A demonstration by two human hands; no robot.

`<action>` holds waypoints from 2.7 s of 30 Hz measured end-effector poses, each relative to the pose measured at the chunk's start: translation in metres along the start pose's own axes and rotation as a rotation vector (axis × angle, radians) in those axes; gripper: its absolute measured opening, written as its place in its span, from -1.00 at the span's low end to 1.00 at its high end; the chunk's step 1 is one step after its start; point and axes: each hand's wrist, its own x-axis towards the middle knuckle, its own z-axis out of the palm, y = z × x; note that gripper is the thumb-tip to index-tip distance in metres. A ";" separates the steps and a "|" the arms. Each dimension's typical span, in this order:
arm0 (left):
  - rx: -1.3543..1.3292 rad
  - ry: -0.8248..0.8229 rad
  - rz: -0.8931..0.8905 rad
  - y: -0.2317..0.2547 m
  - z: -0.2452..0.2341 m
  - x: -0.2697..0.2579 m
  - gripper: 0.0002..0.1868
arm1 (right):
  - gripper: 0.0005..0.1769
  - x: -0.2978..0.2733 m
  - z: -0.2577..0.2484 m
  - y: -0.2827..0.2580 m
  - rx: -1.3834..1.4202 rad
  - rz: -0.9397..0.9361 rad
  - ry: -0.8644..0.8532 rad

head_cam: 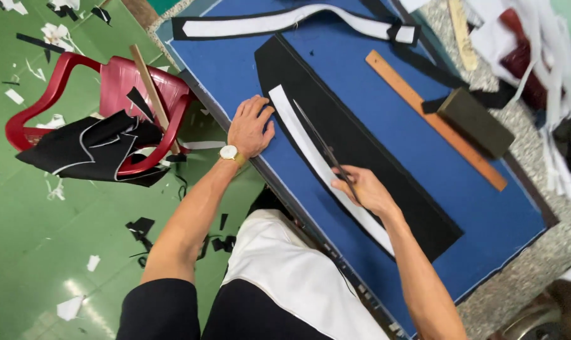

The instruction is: The person places a white fabric strip on a black fabric piece and trims the white strip with scissors to match the black piece's shape. The person repeats this process with a second white strip, then stacks the finished pieces on the table.

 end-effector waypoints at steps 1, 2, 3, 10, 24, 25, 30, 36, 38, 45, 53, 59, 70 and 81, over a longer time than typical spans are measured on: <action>0.001 -0.013 -0.001 0.001 0.001 0.000 -0.70 | -0.57 -0.015 0.000 0.009 0.011 0.006 0.015; -0.005 -0.028 0.012 0.002 0.000 -0.002 -0.70 | -0.57 -0.024 0.003 0.023 0.029 0.012 0.022; -0.018 -0.030 0.000 0.002 -0.002 -0.001 -0.70 | -0.51 -0.034 0.008 0.035 0.036 0.015 0.016; -0.142 -0.137 0.047 0.007 -0.041 0.005 -0.64 | -0.33 -0.063 0.082 0.053 0.031 0.176 0.060; -0.384 -0.374 0.520 -0.192 -0.040 0.117 -0.65 | -0.34 0.046 0.330 -0.019 0.966 0.064 0.436; -0.422 -0.361 0.551 -0.190 -0.035 0.129 -0.65 | -0.32 0.053 0.336 -0.026 0.984 0.056 0.459; -0.375 -0.429 0.664 -0.190 -0.012 0.131 -0.57 | -0.38 0.076 0.350 -0.070 1.001 0.102 0.580; -0.365 -0.450 0.663 -0.194 -0.007 0.128 -0.55 | -0.47 0.118 0.382 -0.062 0.932 0.097 0.694; -0.374 -0.447 0.658 -0.196 -0.007 0.126 -0.55 | -0.50 0.134 0.392 -0.058 0.930 0.088 0.738; -0.351 -0.434 0.663 -0.196 -0.004 0.126 -0.53 | -0.51 0.184 0.395 -0.083 1.050 0.053 0.881; -0.368 -0.429 0.659 -0.196 -0.005 0.126 -0.54 | -0.48 0.221 0.409 -0.092 1.019 0.042 1.008; -0.362 -0.426 0.659 -0.197 -0.005 0.125 -0.54 | -0.46 0.221 0.406 -0.102 0.986 0.084 1.031; -0.360 -0.418 0.662 -0.197 -0.003 0.124 -0.54 | -0.46 0.207 0.394 -0.105 1.058 0.149 0.966; -0.364 -0.432 0.654 -0.197 -0.004 0.125 -0.54 | -0.38 0.206 0.373 -0.120 1.053 0.153 0.960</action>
